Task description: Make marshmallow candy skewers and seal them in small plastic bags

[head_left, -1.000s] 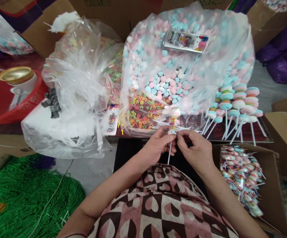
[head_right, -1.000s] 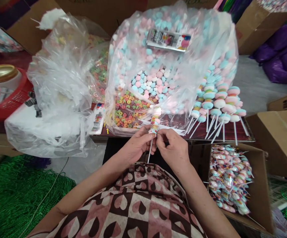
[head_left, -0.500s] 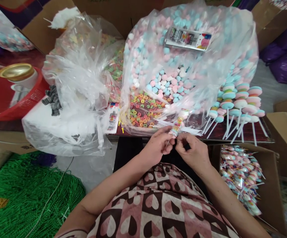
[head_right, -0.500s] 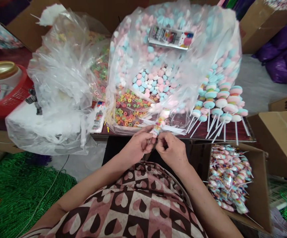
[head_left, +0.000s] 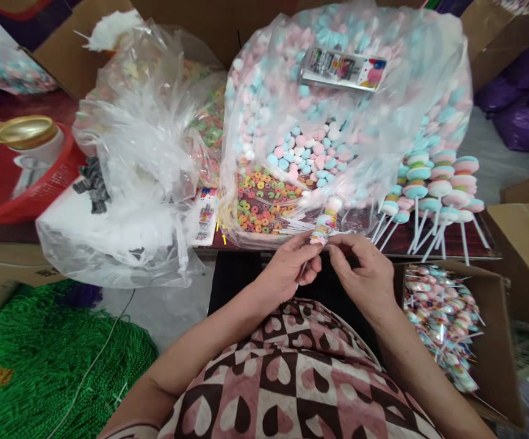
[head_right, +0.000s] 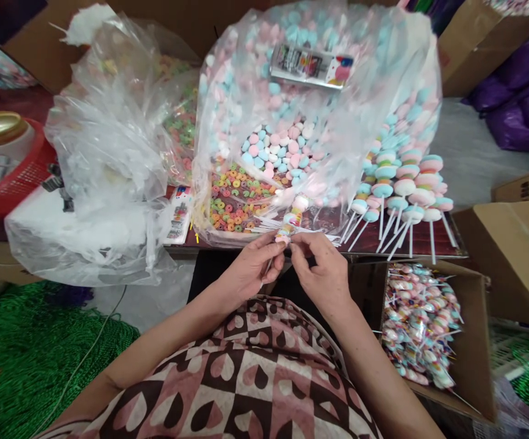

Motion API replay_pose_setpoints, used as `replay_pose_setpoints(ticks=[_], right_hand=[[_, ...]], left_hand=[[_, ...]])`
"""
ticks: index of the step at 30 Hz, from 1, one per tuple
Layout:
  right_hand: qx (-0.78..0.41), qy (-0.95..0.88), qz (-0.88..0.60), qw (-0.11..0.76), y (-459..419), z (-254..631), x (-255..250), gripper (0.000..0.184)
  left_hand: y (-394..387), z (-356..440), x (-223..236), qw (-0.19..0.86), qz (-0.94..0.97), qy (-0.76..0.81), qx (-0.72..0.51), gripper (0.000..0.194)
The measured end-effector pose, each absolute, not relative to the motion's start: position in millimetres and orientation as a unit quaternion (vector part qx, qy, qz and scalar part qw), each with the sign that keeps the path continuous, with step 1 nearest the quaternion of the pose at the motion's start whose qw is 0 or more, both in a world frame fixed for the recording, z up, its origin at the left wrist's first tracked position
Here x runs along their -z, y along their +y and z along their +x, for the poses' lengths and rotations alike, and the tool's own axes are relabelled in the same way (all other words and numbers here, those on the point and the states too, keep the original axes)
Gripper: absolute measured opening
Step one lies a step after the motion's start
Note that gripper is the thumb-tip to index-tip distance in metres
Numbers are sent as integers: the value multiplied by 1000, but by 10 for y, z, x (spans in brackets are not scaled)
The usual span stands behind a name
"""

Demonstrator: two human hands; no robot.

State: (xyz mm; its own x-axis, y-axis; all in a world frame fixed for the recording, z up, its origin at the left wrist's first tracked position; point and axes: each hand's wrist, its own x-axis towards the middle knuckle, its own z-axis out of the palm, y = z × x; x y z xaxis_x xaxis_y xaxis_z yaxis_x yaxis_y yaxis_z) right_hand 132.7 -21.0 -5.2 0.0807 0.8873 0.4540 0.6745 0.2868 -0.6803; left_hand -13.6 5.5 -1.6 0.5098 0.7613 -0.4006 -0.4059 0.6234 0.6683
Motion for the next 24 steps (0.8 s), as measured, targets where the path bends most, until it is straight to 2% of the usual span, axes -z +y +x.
replay_pose_setpoints(ticks=[4, 12, 21, 24], right_hand=[[-50, -696, -577, 425, -163, 1312, 38, 9], [5, -739, -563, 369, -95, 1363, 40, 11], [57, -774, -544, 319, -131, 1309, 45, 11], [24, -774, -538, 334, -118, 1349, 98, 9]], left_hand=[[45, -143, -15, 815, 281, 373, -344, 34], [42, -142, -18, 783, 319, 419, -332, 49], [1, -83, 41, 750, 307, 440, -386, 47], [7, -90, 40, 783, 279, 417, -367, 31]])
